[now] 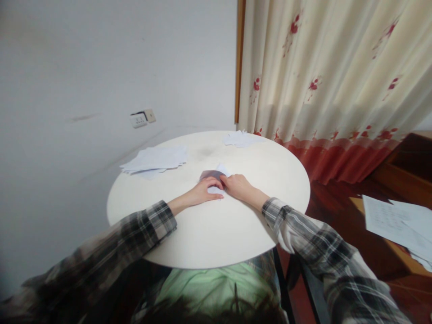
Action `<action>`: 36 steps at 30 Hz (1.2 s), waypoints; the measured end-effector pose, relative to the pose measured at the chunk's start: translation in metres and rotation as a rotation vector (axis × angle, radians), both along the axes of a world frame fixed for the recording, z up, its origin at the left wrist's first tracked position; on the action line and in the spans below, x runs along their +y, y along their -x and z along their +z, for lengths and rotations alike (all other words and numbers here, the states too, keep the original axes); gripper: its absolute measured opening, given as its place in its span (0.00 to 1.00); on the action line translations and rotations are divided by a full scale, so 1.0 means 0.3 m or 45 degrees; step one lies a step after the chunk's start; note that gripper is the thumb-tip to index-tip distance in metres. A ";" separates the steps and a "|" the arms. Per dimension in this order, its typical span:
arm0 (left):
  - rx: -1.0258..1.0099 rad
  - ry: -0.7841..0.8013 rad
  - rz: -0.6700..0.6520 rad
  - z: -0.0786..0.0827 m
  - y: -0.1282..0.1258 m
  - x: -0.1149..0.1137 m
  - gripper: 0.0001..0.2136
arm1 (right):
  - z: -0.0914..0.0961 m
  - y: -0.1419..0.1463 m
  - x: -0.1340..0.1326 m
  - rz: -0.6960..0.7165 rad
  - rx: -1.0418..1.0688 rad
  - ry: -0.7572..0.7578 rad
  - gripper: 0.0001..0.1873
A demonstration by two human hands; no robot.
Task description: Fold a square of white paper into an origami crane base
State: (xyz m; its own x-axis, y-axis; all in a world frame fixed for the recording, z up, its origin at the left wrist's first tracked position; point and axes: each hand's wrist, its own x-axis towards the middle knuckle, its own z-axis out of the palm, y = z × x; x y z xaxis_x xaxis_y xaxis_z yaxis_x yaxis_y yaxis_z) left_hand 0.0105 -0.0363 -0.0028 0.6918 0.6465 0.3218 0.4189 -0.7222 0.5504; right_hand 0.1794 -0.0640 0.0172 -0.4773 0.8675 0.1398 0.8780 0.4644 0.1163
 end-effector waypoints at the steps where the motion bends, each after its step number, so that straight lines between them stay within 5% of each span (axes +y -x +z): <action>1: -0.004 0.002 0.001 -0.001 0.000 0.001 0.13 | 0.001 0.000 0.001 -0.006 -0.001 0.003 0.12; 18: -0.006 0.073 0.233 -0.027 -0.006 -0.009 0.30 | -0.007 -0.002 0.012 -0.057 0.005 0.008 0.14; 24: 0.021 0.095 0.143 -0.012 -0.001 -0.015 0.36 | -0.008 -0.002 0.012 -0.039 0.008 -0.022 0.15; 36: 0.074 0.064 0.128 0.003 -0.005 -0.019 0.31 | -0.013 0.006 0.005 -0.075 0.015 -0.007 0.18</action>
